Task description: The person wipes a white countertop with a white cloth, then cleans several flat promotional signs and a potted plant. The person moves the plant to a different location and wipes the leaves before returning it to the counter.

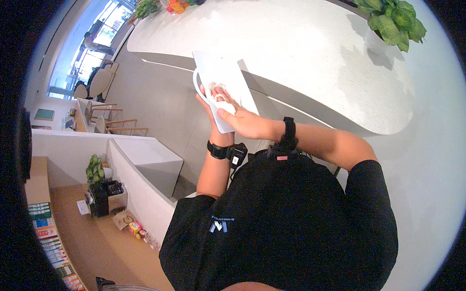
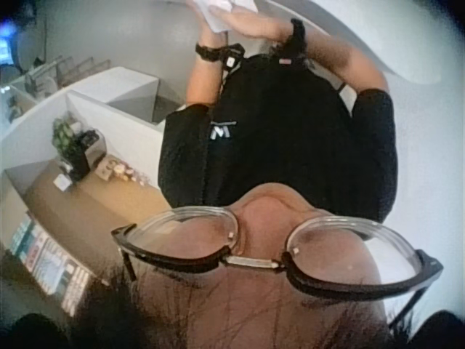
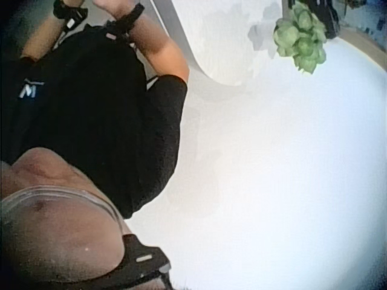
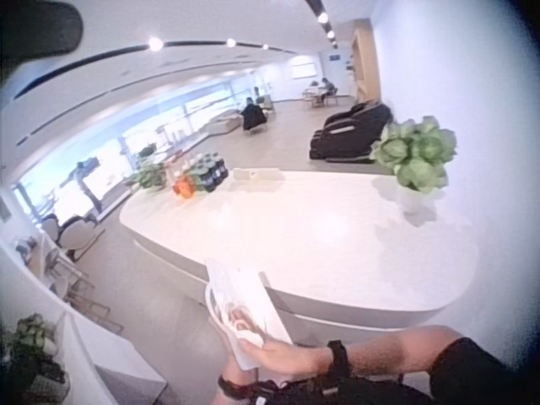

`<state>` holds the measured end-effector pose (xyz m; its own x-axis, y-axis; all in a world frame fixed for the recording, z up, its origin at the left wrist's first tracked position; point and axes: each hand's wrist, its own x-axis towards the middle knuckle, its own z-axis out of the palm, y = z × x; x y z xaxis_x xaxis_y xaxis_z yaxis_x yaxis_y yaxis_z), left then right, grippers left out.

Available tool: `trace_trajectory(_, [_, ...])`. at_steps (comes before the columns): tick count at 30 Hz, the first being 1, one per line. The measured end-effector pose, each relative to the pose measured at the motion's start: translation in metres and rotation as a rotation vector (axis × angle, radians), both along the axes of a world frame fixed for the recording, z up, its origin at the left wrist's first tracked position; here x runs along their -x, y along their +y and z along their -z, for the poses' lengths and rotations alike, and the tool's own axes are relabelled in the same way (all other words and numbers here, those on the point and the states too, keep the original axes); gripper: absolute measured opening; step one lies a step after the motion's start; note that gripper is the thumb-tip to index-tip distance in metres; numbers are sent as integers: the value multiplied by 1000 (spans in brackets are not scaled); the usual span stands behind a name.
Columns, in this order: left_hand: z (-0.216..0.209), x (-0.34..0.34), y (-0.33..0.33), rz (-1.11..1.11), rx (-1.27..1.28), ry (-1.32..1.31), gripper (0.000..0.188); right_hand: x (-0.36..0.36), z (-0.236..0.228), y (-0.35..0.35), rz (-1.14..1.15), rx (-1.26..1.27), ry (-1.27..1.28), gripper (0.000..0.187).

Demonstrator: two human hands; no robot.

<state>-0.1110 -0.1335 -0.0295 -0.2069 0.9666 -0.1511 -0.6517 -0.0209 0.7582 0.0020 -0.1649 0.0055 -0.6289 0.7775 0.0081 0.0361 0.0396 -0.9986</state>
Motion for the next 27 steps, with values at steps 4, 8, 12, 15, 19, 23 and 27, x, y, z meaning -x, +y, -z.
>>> trace_trajectory(4, [-26,2,-7,-50,-5,47,54,-3,-18,-19,-115,73,-3,64])
trace_trajectory(8, [-12,21,8,46,-99,-10,61,-20,-41,-26,-254,315,-141,59])
trace_trajectory(12, [-16,31,13,134,-144,-80,66,-55,-88,-18,-216,627,-257,53])
trace_trajectory(15, [-25,30,11,109,-150,-56,71,-73,-78,-9,76,621,86,54])
trace_trajectory(19, [-35,13,2,204,-161,-82,74,-79,-97,17,252,369,27,62])
trace_trajectory(23, [-36,-3,-8,287,-136,-40,71,-65,-73,74,572,-7,-262,73])
trace_trajectory(27, [-39,-15,-16,335,-80,-103,68,-41,-95,84,474,-145,-200,74])
